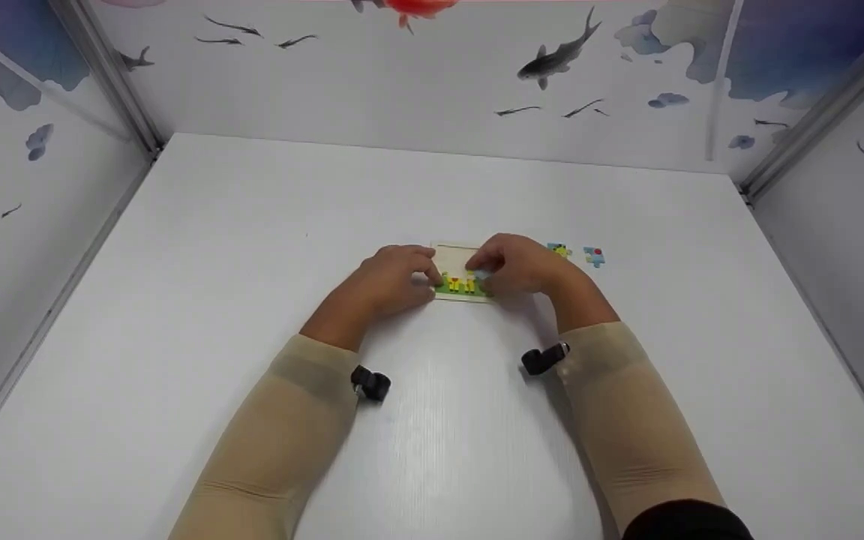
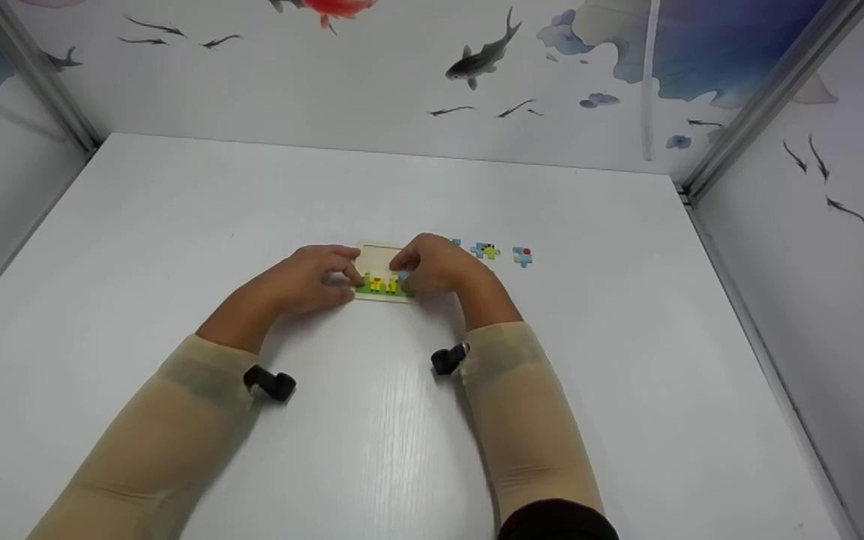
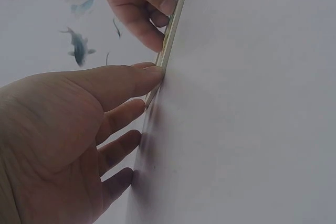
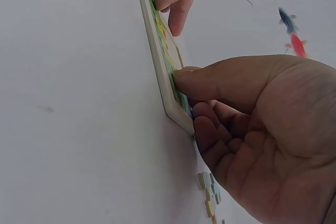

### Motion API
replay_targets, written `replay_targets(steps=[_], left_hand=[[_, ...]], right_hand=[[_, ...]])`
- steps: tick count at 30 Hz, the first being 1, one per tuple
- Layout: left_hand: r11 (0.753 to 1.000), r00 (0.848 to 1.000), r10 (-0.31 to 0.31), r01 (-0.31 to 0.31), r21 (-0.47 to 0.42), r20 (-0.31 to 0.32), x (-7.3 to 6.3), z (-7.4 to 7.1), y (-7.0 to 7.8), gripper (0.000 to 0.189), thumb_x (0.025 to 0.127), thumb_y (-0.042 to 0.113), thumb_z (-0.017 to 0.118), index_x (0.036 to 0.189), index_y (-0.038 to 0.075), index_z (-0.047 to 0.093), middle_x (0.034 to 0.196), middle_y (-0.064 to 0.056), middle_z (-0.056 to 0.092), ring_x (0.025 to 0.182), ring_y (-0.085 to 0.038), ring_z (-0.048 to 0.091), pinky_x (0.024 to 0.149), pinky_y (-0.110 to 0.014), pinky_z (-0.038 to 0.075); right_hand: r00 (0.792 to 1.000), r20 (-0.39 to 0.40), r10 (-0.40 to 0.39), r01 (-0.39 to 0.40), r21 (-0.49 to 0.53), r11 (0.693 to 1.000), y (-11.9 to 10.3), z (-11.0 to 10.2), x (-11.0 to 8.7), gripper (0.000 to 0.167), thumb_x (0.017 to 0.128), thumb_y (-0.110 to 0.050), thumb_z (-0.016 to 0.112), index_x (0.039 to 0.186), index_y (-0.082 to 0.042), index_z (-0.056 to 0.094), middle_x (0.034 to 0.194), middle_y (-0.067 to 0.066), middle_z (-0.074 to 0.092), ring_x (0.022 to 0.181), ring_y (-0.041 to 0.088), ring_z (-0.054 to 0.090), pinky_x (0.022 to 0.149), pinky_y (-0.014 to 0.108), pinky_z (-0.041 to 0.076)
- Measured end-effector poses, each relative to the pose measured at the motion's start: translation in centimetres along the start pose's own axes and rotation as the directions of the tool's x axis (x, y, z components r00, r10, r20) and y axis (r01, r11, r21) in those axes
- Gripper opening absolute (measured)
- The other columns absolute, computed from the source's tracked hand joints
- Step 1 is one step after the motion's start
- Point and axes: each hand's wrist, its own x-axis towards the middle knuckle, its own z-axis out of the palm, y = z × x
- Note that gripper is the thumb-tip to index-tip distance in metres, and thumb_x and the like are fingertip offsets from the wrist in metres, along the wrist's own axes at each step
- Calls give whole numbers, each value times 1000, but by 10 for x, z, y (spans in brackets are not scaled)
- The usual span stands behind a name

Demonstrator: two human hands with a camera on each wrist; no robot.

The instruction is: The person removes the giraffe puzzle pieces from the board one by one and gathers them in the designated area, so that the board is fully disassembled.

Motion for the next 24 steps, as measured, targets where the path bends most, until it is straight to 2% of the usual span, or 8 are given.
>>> replay_targets(steps=[17, 24], left_hand=[[1000, 1000, -14, 14, 3, -3, 1, 2, 0, 22, 102, 26, 67, 120, 31, 79, 168, 9, 47, 163, -26, 33, 133, -54, 28], [1000, 1000, -9, 9, 16, 0, 2, 1, 1, 22, 102, 26, 68, 120, 31, 80, 169, 7, 47, 163, -27, 33, 133, -54, 29]], right_hand=[[1000, 9, -9, 9, -19, 1000, 0, 3, 2, 33, 94, -12, 76, 125, -23, 74, 124, 4, 63, 116, 27, 55, 108, 46, 50], [1000, 11, -3, 3, -13, 1000, -1, 3, 2, 33, 93, -11, 76, 124, -22, 73, 123, 6, 63, 115, 27, 55, 105, 44, 50]])
